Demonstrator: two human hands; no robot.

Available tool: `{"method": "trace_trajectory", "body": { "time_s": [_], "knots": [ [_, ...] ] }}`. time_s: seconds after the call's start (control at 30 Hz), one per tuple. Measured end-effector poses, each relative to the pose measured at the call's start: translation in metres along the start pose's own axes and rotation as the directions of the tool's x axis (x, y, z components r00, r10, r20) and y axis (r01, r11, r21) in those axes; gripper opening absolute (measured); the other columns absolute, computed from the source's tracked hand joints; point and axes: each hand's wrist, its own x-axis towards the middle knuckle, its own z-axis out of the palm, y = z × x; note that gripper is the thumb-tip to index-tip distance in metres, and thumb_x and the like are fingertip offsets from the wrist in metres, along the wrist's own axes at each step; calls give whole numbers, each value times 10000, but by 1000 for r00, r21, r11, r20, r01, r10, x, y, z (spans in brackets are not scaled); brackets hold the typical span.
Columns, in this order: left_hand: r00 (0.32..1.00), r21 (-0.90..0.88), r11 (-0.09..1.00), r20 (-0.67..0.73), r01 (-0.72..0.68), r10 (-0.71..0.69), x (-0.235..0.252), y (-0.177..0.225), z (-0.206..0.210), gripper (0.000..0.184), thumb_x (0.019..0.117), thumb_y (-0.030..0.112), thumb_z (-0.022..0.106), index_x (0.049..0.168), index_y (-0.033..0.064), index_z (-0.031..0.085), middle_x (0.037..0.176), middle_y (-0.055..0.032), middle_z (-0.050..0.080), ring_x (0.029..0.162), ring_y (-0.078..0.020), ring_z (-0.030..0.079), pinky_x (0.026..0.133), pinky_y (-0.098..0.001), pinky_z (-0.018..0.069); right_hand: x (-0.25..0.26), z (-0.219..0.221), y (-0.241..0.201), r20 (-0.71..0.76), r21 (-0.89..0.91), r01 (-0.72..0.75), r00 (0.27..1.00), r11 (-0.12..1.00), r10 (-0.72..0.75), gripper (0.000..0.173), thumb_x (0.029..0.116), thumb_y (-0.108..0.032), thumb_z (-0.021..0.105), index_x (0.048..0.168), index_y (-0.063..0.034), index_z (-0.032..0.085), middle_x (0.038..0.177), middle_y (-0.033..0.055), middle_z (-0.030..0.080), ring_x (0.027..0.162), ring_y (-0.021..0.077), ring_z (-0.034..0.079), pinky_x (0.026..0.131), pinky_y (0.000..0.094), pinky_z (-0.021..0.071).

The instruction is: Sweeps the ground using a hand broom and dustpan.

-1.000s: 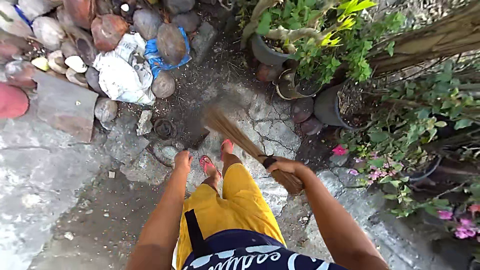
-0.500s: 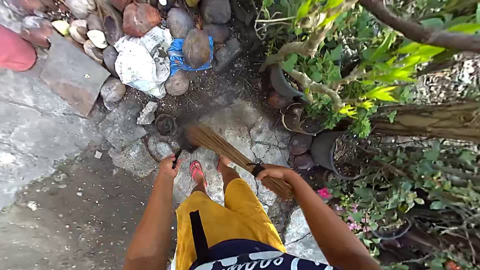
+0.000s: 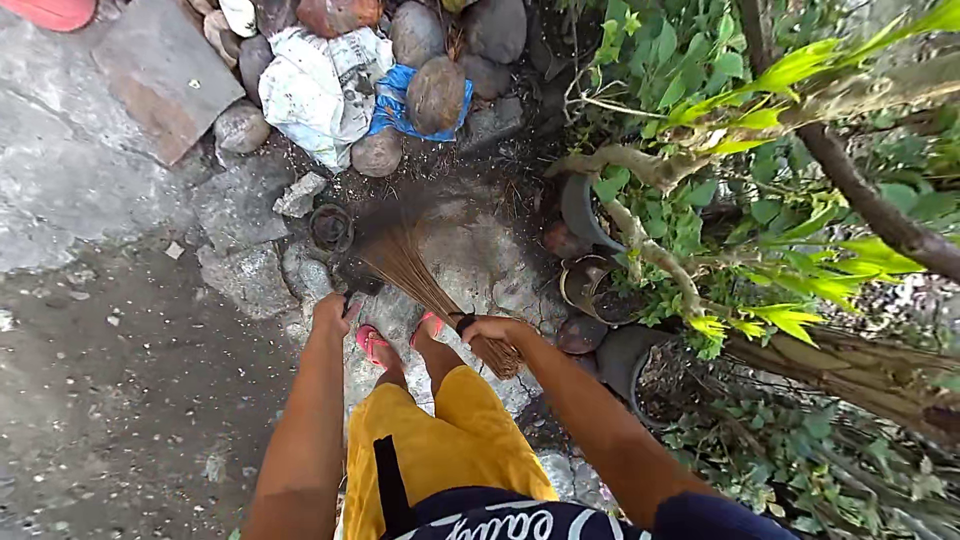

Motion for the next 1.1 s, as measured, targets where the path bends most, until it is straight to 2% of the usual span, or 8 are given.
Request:
{"method": "trace_trajectory", "body": {
  "time_s": [0.2, 0.33, 0.47, 0.57, 0.73, 0.8, 0.9, 1.1],
  "knots": [
    [998, -34, 999, 65, 11, -9, -8, -14, -52, 401, 986, -12, 527, 1379, -25, 451, 1242, -194, 537, 1023, -246, 611, 848, -368, 573, -110, -1, 78, -142, 393, 23, 989, 919, 36, 631, 924, -95, 635, 1470, -115, 319, 887, 142, 641, 705, 267, 685, 675, 447, 615],
    [997, 54, 998, 79, -15, 11, -12, -21, -52, 340, 1031, 0, 475, 1369, -34, 461, 1220, -178, 519, 1005, -227, 578, 875, -358, 540, -90, 28, 65, -394, 575, 131, 910, 808, 132, 390, 993, -153, 576, 1346, -47, 446, 841, 122, 629, 678, 228, 651, 650, 413, 591],
    [997, 156, 987, 74, -39, 27, -6, -28, -24, 313, 1022, 28, 496, 1327, -41, 496, 1203, -183, 526, 981, -241, 563, 854, -401, 530, -11, 15, 61, -266, 306, -5, 960, 952, 91, 438, 947, -120, 628, 1343, -10, 478, 940, 147, 621, 749, 228, 637, 715, 425, 574],
    [995, 161, 986, 92, -46, 32, -10, -25, -14, 339, 1003, 29, 514, 1334, -43, 502, 1256, -205, 526, 1054, -281, 565, 899, -451, 528, -34, 0, 59, -95, 38, -134, 986, 990, 137, 597, 909, -158, 686, 1444, -80, 432, 1018, 172, 640, 788, 257, 656, 736, 462, 580],
    [983, -179, 975, 150, 130, -104, -12, -18, -16, 431, 1035, 68, 490, 1452, 38, 387, 1377, -194, 465, 1167, -295, 565, 940, -433, 544, -123, -13, 74, -146, 227, -68, 984, 971, 103, 625, 904, -144, 651, 1463, -124, 371, 828, 130, 638, 636, 248, 662, 612, 430, 602],
    [972, -277, 941, 180, 195, -149, -8, -22, -17, 365, 1031, 77, 491, 1389, 64, 425, 1222, -161, 548, 986, -229, 633, 802, -330, 581, -119, -11, 71, -284, 308, 17, 956, 951, 75, 577, 928, -146, 631, 1437, -84, 368, 820, 138, 634, 636, 249, 661, 614, 429, 600],
    [970, -264, 943, 185, 203, -157, 5, -35, -9, 29, 1032, 114, 458, 1029, 109, 486, 711, -22, 510, 527, -84, 518, 482, -189, 467, -65, -2, 41, -405, 342, 68, 910, 937, 81, 477, 978, -165, 607, 1401, -53, 419, 901, 129, 634, 716, 222, 660, 679, 407, 597],
    [954, -372, 885, 219, 278, -207, -3, -60, -43, 23, 1016, 118, 473, 1017, 106, 492, 731, -20, 505, 506, -62, 491, 453, -165, 449, -1, 26, 8, -78, -53, -100, 992, 994, 96, 413, 959, -211, 648, 1306, -22, 530, 974, 126, 639, 786, 204, 646, 749, 412, 577]
  ]
}}
